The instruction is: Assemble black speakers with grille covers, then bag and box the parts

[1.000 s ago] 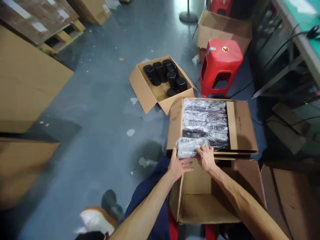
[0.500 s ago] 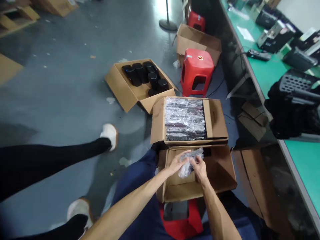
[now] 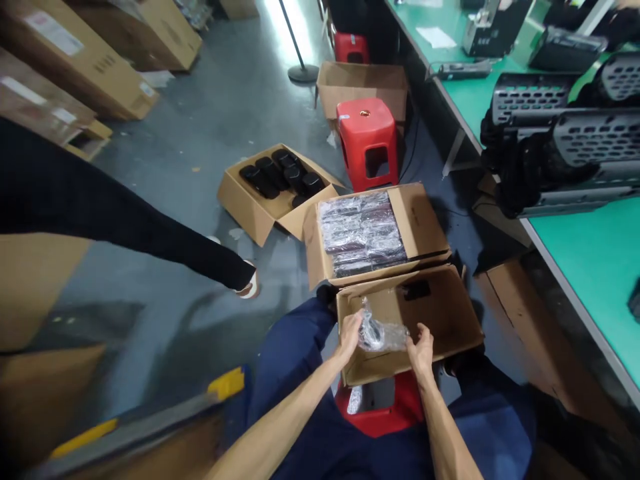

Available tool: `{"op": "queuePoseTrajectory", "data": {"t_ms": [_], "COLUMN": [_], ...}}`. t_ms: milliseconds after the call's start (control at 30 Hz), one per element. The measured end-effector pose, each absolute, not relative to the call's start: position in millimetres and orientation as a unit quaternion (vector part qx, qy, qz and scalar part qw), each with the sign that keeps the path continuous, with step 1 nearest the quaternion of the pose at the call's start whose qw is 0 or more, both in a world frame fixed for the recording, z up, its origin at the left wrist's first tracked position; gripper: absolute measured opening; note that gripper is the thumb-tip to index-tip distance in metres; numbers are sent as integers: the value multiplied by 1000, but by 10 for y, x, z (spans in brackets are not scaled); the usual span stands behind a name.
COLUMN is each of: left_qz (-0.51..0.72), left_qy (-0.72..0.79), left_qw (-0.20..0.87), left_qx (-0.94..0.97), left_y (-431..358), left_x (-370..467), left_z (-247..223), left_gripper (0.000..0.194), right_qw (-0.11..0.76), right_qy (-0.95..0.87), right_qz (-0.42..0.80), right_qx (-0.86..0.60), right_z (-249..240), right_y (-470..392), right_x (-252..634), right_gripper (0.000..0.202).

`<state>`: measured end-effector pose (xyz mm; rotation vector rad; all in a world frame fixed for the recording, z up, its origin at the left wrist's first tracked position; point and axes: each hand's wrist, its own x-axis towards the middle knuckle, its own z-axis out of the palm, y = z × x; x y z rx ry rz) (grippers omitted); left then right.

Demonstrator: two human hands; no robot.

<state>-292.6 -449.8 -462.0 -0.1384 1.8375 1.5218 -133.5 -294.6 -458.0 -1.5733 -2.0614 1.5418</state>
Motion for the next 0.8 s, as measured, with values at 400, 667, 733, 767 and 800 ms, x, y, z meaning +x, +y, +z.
{"op": "queuePoseTrajectory", "data": {"t_ms": [400,667,733,767,800], "left_qz": [618,507,474,460,447], "left_qy": [698,774,792,797,802], "left_qw": [355,377,381,382,382], "left_qx": [67,32,65,85,105], "left_y": [-4493,-4275,-4248,-4247,-4251], "left_x": [-2269,-2688,-2771,-2799,-2817], "left_z": [-4338,-4538,-4547,-4539,-4525], "left_gripper": [36,46,43,42,40], "right_qw": [44,52,43,41,42], "right_qy": [-736,-775,-778,-778,-779], "right_qz": [522,514,521,520,517], "right_qx": [-429,-365,-349,-349,-353], "right_z": [-4414,-4362,-4406,-4433,-4461], "right_y": [-3210,-3330,-3388,-3400,-3402], "right_x": [-1723,-1712,-1719,-1713,-1701], "right_gripper": [41,29,27,27,26]}}
